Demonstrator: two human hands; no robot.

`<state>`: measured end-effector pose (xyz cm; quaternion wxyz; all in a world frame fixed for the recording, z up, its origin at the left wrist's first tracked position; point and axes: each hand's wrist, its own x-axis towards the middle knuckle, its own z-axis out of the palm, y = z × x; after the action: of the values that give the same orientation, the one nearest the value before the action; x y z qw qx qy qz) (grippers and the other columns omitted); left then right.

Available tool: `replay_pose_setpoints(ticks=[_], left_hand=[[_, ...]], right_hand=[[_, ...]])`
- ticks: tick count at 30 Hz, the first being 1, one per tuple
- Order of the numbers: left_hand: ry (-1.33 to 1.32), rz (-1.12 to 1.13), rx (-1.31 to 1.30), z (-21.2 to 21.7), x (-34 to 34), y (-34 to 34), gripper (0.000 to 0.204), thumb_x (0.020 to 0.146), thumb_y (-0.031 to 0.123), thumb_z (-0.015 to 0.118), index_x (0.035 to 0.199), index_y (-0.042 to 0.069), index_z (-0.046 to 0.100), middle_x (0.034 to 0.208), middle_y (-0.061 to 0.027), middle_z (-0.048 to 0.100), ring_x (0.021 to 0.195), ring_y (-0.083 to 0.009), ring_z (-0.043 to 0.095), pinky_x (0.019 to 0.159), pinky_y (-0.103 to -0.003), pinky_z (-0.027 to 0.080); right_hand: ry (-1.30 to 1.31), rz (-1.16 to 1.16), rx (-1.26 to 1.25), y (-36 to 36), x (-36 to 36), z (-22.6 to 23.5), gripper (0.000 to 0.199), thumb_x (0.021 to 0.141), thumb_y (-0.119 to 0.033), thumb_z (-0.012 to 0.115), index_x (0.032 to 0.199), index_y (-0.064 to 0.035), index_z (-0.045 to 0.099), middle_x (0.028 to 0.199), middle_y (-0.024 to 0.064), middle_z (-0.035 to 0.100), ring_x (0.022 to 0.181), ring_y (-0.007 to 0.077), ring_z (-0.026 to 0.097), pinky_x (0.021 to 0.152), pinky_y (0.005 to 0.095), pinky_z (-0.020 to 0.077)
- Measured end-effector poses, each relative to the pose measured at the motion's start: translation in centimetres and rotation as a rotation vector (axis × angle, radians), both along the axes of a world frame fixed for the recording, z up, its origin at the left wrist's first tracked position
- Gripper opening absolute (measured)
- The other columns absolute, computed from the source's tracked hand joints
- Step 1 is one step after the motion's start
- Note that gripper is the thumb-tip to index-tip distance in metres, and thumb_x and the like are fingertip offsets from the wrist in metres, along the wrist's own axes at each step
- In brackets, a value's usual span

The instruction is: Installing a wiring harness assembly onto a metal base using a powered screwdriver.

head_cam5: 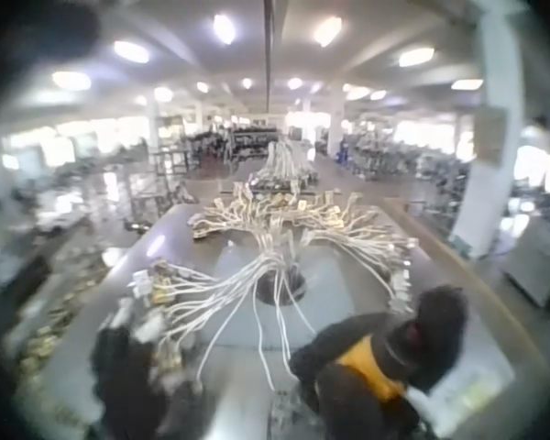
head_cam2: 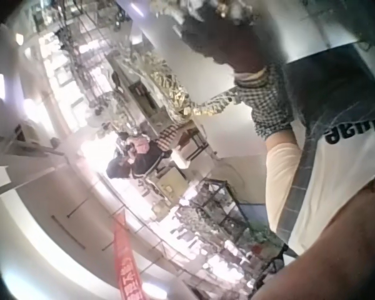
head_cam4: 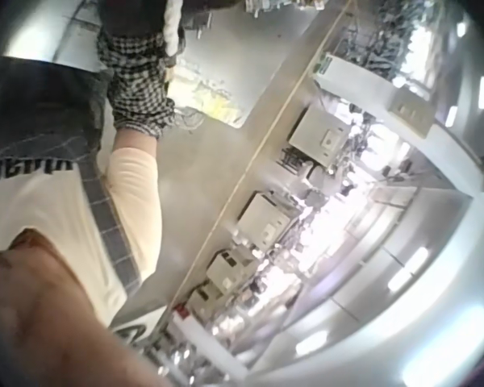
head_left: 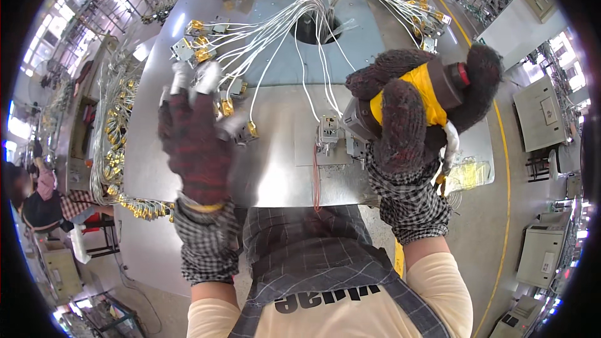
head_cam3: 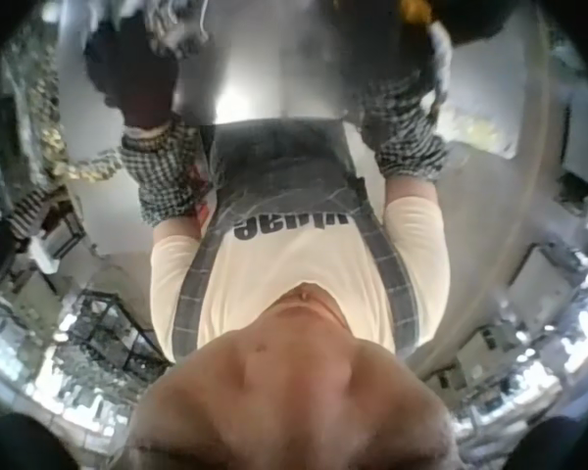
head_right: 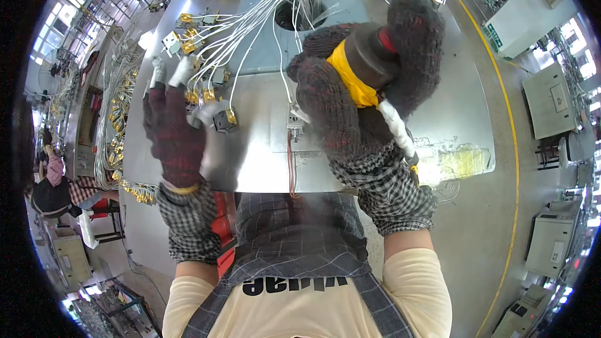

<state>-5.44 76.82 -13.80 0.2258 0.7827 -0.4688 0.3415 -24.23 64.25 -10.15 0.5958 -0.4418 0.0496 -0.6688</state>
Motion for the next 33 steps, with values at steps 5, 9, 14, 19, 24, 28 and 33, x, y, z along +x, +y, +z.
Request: replay_pose_setpoints(ticks=[5,9,14,19,24,28,33], left_hand=[[0.086,-0.104,0.191,0.0,2.2,2.4,0.047,0.083,0.010,0.066,0.128,0.011,0.057,0.117,-0.0138,0.064,0.109,-0.0276,0.062,0.089,-0.040,0.051],[0.784,-0.643,0.208,-0.9,-1.9,1.4,0.055,0.080,0.005,0.069,0.133,0.003,0.052,0.103,-0.0149,0.067,0.085,-0.0275,0.067,0.073,-0.037,0.054],[0.648,-0.745,0.386,-3.7,-2.6,0.9,0.065,0.074,0.023,0.079,0.134,0.014,0.054,0.108,-0.0135,0.063,0.079,-0.0252,0.066,0.068,-0.036,0.054],[0.612,-0.891,0.183,-1.8,-5.6,-3.7,0.071,0.066,0.029,0.086,0.128,0.011,0.059,0.102,-0.0135,0.064,0.082,-0.0271,0.066,0.071,-0.034,0.053],[0.983,-0.687,0.388,-1.9,-4.8,-4.0,0.068,0.066,0.033,0.087,0.122,0.007,0.060,0.100,-0.0122,0.068,0.087,-0.0228,0.070,0.076,-0.033,0.056],[0.816,-0.692,0.363,-2.7,-4.7,-4.7,0.065,0.071,0.050,0.077,0.118,0.008,0.060,0.095,-0.0143,0.067,0.081,-0.0292,0.068,0.071,-0.041,0.054],[0.608,-0.653,0.352,-2.7,-5.1,-4.1,0.062,0.073,0.046,0.076,0.120,0.009,0.059,0.095,-0.0144,0.067,0.079,-0.0306,0.067,0.069,-0.042,0.053]], right_hand=[[0.128,-0.057,-0.273,-1.4,0.7,-0.6,0.074,0.088,-0.009,0.068,0.147,-0.0198,0.024,0.099,0.0215,0.065,0.077,0.0310,0.069,0.064,0.0451,0.0613],[0.117,-0.060,-0.235,-1.3,0.3,-1.0,0.073,0.089,-0.011,0.067,0.147,-0.0189,0.024,0.096,0.0210,0.066,0.072,0.0307,0.069,0.063,0.0452,0.0613],[0.194,-0.147,-0.383,-2.9,0.0,0.4,0.062,0.092,-0.014,0.060,0.144,-0.0136,0.026,0.087,0.0171,0.067,0.067,0.0262,0.067,0.061,0.0401,0.0590],[0.114,-0.410,-0.374,-5.0,-0.7,-0.1,0.052,0.096,-0.019,0.051,0.142,-0.0092,0.028,0.085,0.0197,0.066,0.065,0.0252,0.065,0.059,0.0361,0.0583],[0.105,-0.126,-0.363,-3.4,-0.7,0.3,0.067,0.090,-0.011,0.063,0.145,-0.0172,0.024,0.097,0.0220,0.063,0.067,0.0301,0.066,0.060,0.0496,0.0606],[-0.099,0.007,-0.165,-0.7,0.5,1.0,0.072,0.090,-0.012,0.064,0.147,-0.0236,0.020,0.097,0.0232,0.063,0.073,0.0329,0.067,0.060,0.0521,0.0602],[0.062,-0.145,-0.213,-0.7,1.3,1.2,0.074,0.091,-0.015,0.065,0.147,-0.0244,0.019,0.096,0.0216,0.063,0.072,0.0310,0.067,0.062,0.0507,0.0601]])
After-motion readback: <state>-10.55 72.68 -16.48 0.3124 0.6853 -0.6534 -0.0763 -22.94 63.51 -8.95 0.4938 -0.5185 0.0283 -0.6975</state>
